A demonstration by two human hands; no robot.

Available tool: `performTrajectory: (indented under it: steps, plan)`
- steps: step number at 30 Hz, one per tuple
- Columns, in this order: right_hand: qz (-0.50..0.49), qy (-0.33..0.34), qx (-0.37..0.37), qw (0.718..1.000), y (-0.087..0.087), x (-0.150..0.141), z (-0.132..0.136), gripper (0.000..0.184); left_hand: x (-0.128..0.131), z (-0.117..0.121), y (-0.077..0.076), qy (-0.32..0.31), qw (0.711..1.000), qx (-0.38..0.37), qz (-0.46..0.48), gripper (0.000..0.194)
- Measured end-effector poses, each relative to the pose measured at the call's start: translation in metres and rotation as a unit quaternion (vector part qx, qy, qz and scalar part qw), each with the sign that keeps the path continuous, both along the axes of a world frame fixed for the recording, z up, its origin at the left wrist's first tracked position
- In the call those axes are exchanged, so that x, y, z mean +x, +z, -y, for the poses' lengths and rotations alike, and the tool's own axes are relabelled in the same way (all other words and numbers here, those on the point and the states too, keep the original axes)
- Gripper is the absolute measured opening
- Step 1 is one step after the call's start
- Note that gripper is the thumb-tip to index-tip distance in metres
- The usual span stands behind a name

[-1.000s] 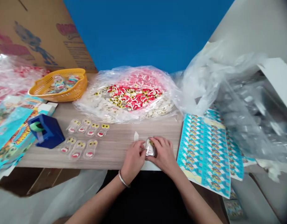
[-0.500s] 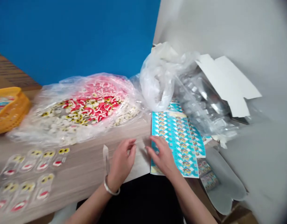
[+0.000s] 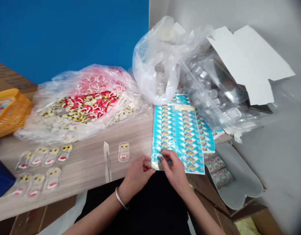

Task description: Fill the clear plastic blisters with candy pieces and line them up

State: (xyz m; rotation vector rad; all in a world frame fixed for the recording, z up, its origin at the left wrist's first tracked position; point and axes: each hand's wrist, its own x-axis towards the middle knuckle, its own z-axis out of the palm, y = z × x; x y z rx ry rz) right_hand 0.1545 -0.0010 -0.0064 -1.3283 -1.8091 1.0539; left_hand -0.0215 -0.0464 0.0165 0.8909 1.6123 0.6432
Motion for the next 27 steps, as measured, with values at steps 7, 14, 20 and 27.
performTrajectory:
  steps: [7, 14, 20, 27]
  plan:
    - [-0.026, -0.022, -0.034, 0.999, -0.006, 0.000, 0.002, 0.017, 0.016, -0.006, 0.004, 0.029, 0.999, -0.022, 0.022, 0.010]
    - [-0.047, -0.001, -0.014, 0.999, -0.001, 0.005, 0.004, 0.012, 0.028, 0.006, -0.005, 0.095, 0.989, -0.004, 0.110, 0.010]
    - [-0.033, 0.107, 0.034, 0.993, 0.001, 0.008, 0.011, 0.012, 0.026, 0.007, -0.011, 0.126, 0.976, 0.042, 0.171, 0.015]
    - [-0.005, 0.097, 0.045, 0.994, 0.011, 0.002, 0.011, 0.015, 0.027, -0.001, -0.007, 0.113, 0.971, 0.107, 0.184, 0.011]
